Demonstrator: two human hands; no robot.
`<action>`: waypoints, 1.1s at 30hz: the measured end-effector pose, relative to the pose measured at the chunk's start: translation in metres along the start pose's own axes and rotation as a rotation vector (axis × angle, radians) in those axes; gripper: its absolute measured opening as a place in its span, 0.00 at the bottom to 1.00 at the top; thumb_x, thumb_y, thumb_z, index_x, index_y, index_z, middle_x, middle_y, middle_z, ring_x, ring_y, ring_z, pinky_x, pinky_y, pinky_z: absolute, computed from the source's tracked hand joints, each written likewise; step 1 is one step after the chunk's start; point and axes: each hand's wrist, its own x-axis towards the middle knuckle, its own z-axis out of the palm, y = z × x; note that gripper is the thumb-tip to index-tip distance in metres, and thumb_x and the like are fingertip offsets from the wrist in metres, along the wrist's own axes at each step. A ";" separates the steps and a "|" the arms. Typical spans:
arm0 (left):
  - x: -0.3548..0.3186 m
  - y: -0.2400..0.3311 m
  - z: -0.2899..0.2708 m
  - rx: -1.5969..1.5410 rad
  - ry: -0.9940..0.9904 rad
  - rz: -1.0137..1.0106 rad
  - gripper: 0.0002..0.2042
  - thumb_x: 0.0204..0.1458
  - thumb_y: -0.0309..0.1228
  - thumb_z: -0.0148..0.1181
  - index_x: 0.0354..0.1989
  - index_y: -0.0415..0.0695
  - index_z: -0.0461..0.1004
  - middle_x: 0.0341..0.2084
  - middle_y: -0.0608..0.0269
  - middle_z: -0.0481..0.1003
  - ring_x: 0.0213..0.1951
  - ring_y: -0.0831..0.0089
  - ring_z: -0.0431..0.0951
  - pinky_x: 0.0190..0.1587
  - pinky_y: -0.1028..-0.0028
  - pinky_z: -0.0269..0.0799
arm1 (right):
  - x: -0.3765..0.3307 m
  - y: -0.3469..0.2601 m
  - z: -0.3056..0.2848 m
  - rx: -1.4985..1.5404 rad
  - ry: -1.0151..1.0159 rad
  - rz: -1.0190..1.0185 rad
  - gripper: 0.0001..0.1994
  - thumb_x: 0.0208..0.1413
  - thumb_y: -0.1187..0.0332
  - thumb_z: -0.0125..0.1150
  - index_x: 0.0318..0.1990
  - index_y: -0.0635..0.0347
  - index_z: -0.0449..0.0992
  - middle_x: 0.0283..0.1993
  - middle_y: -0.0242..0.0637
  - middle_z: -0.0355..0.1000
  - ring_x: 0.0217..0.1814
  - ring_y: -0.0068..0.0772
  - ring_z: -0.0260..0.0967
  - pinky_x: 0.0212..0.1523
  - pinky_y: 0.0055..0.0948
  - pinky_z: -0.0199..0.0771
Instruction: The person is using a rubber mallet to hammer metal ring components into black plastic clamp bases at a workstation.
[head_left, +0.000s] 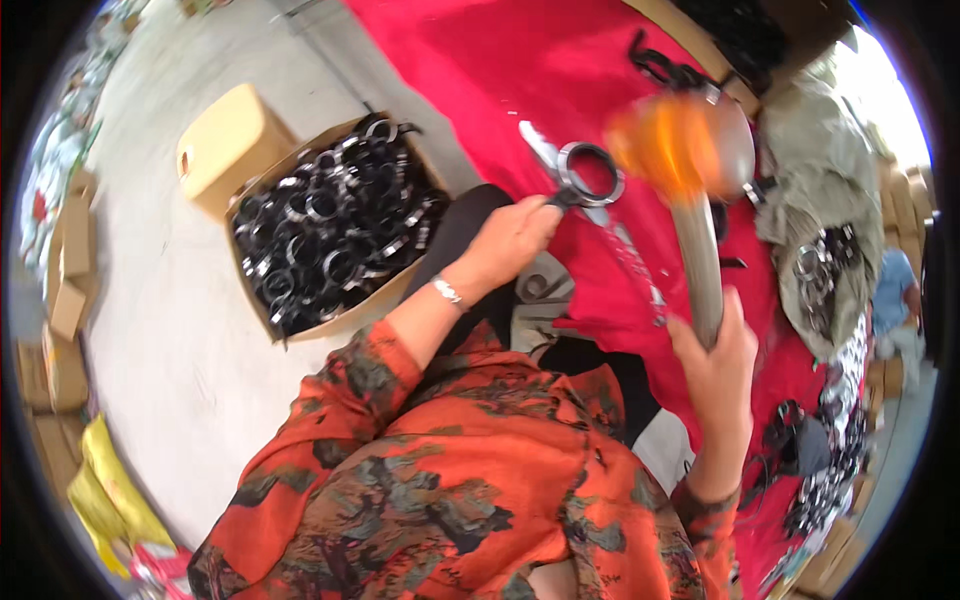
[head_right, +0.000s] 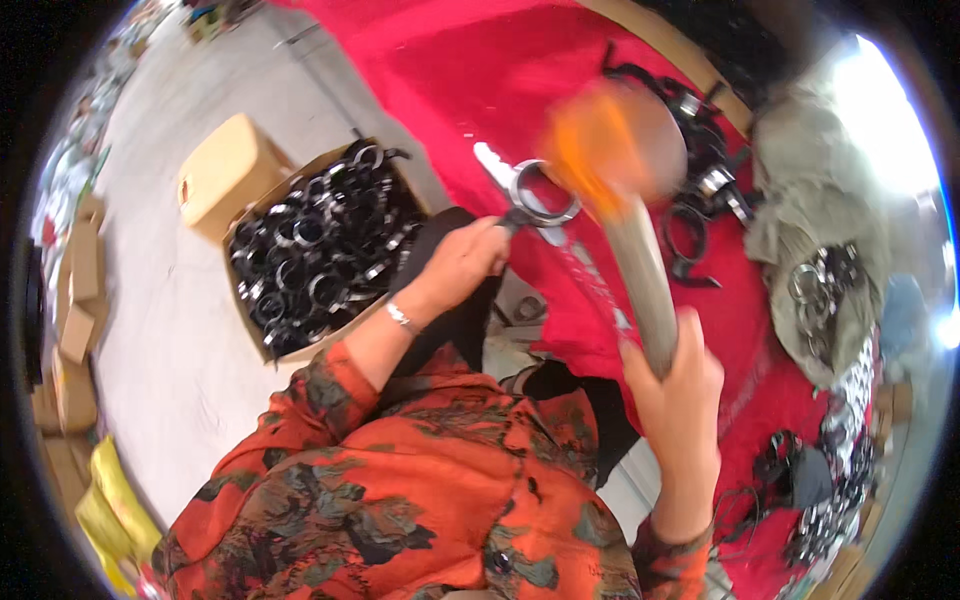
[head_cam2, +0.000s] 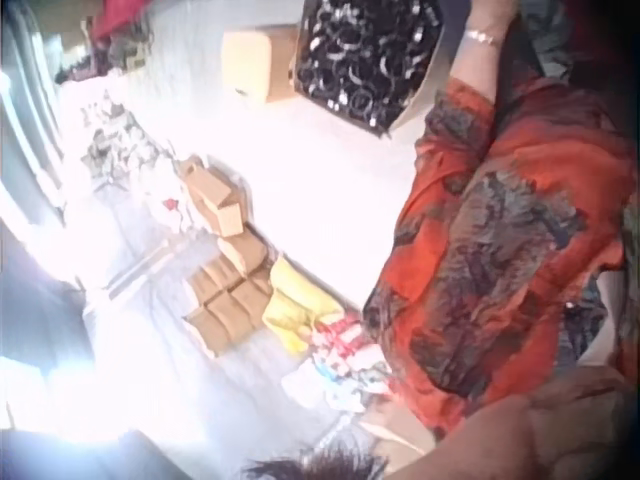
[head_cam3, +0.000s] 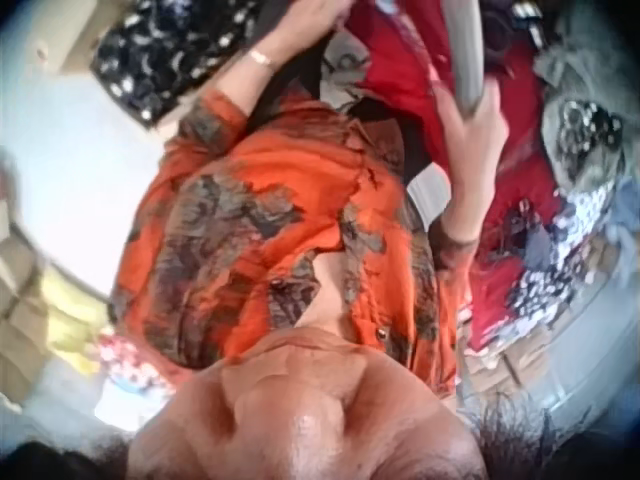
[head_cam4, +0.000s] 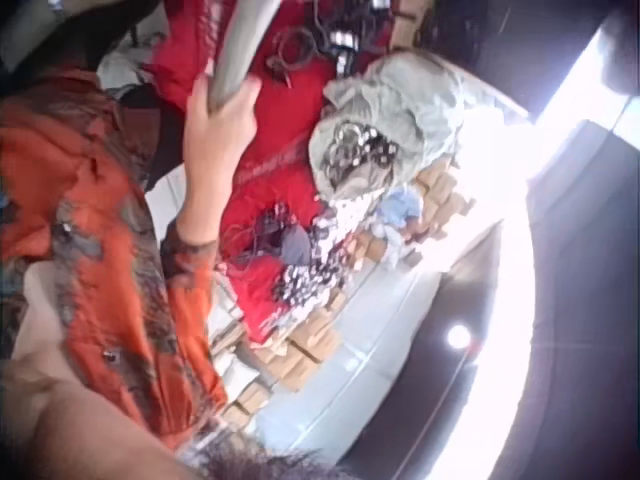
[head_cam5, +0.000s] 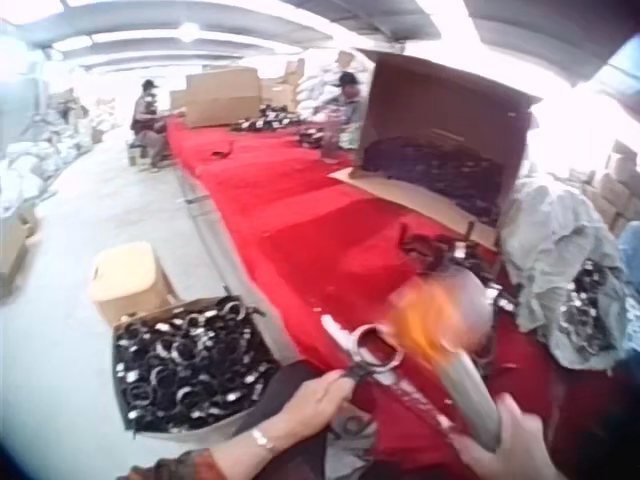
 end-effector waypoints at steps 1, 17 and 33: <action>0.006 -0.002 0.005 -0.059 -0.028 -0.032 0.15 0.60 0.38 0.43 0.25 0.41 0.66 0.18 0.66 0.67 0.24 0.76 0.68 0.30 0.74 0.64 | -0.018 0.007 0.003 0.008 -0.034 0.147 0.16 0.47 0.69 0.65 0.38 0.65 0.64 0.25 0.54 0.68 0.28 0.53 0.70 0.29 0.37 0.69; -0.064 -0.134 -0.191 0.494 0.546 -0.424 0.16 0.57 0.40 0.49 0.28 0.38 0.71 0.21 0.51 0.75 0.27 0.59 0.78 0.33 0.61 0.70 | -0.020 0.049 0.005 0.251 -0.016 0.457 0.13 0.49 0.68 0.64 0.32 0.62 0.64 0.17 0.27 0.57 0.14 0.16 0.53 0.13 0.23 0.53; 0.078 0.152 0.062 0.409 -0.137 0.765 0.09 0.52 0.22 0.56 0.42 0.38 0.72 0.36 0.57 0.74 0.33 0.68 0.75 0.37 0.74 0.71 | -0.024 0.082 -0.008 0.030 -0.038 0.226 0.21 0.50 0.58 0.63 0.36 0.68 0.63 0.29 0.61 0.71 0.37 0.64 0.71 0.34 0.50 0.71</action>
